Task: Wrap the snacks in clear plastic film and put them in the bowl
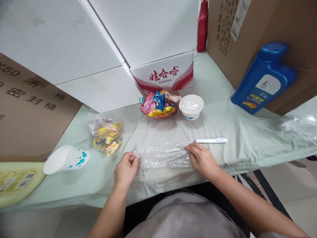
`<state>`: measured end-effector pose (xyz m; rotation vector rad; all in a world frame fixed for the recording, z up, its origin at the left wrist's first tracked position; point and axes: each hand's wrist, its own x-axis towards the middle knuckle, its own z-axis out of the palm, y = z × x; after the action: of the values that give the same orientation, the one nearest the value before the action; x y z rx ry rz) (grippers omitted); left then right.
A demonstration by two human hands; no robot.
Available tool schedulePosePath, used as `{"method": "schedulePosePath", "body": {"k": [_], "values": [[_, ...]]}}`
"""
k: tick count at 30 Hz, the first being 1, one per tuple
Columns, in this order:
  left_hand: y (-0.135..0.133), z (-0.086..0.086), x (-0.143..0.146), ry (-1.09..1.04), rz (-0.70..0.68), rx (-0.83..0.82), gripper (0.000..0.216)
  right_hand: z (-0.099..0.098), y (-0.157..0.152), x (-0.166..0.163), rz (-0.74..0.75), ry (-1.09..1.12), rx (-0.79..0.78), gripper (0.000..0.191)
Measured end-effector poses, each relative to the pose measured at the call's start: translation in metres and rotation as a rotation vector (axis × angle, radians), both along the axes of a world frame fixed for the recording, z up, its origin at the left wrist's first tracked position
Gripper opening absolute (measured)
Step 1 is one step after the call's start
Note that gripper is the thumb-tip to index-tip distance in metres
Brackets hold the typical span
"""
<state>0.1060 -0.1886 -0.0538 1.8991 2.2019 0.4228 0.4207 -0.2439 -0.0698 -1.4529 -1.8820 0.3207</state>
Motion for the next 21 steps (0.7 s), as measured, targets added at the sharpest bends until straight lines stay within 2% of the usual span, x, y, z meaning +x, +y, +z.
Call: {"method": "schedulePosePath", "body": {"k": [8, 16, 18, 21], "values": [[-0.001, -0.002, 0.000, 0.008, -0.018, -0.016, 0.019, -0.005, -0.004, 0.000, -0.090, -0.268, -0.028, 0.032], [0.006, -0.006, -0.014, 0.001, 0.024, 0.072, 0.019, -0.002, -0.004, -0.005, -0.049, -0.471, -0.046, 0.039], [0.007, -0.007, -0.020, 0.049, 0.035, 0.146, 0.019, -0.001, -0.004, -0.006, -0.039, -0.481, -0.053, 0.039], [0.004, -0.006, -0.019, 0.114, -0.028, 0.408, 0.011, 0.000, -0.004, -0.005, -0.041, -0.479, -0.062, 0.039]]}}
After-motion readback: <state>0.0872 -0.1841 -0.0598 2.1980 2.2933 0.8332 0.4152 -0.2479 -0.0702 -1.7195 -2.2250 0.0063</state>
